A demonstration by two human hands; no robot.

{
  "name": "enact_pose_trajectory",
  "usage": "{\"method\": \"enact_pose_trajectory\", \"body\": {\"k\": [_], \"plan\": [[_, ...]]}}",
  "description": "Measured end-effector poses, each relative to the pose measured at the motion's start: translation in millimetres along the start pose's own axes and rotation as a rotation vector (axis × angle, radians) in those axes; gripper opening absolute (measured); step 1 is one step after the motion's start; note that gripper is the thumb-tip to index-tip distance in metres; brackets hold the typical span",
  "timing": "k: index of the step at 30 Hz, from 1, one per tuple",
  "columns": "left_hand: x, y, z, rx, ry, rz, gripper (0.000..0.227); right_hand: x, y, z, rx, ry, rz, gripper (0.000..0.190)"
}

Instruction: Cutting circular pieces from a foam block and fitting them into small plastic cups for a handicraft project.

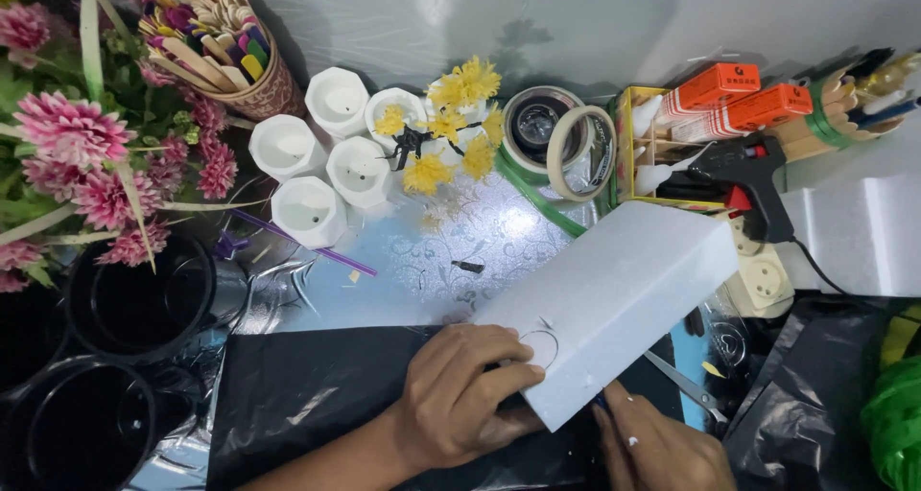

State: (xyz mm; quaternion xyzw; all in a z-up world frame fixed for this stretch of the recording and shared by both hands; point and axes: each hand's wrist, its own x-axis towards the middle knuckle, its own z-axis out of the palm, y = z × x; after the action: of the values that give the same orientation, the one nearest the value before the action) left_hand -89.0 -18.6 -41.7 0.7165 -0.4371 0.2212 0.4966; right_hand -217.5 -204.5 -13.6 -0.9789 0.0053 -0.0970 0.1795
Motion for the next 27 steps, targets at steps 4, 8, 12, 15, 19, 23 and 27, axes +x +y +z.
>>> {"method": "enact_pose_trajectory", "body": {"k": [4, 8, 12, 15, 19, 23, 27], "plan": [[-1, 1, -1, -0.03, -0.032, -0.019, 0.028, -1, -1, 13, -0.005, 0.063, -0.014, 0.038], [2, 1, -2, -0.025, 0.0, -0.021, 0.027, 8, -5, 6, 0.06, 0.025, 0.042, 0.037], [2, 0, -2, -0.027, 0.009, -0.012, 0.027, 10, -6, 8, 0.135, 0.019, 0.073, 0.034], [3, 0, 0, -0.005, 0.025, -0.006, 0.027, 10, 2, 13, 0.155, 0.029, -0.027, 0.028], [3, 0, 0, 0.025, 0.031, 0.014, 0.029, 0, 8, 15, 0.087, 0.024, -0.026, 0.026], [3, -2, -2, -0.018, 0.018, -0.015, 0.03, -2, 10, 17, 0.03, 0.003, -0.014, 0.042], [2, -3, -3, -0.043, 0.011, -0.024, 0.031, -1, 13, 28, 0.062, 0.027, -0.061, 0.03]]}}
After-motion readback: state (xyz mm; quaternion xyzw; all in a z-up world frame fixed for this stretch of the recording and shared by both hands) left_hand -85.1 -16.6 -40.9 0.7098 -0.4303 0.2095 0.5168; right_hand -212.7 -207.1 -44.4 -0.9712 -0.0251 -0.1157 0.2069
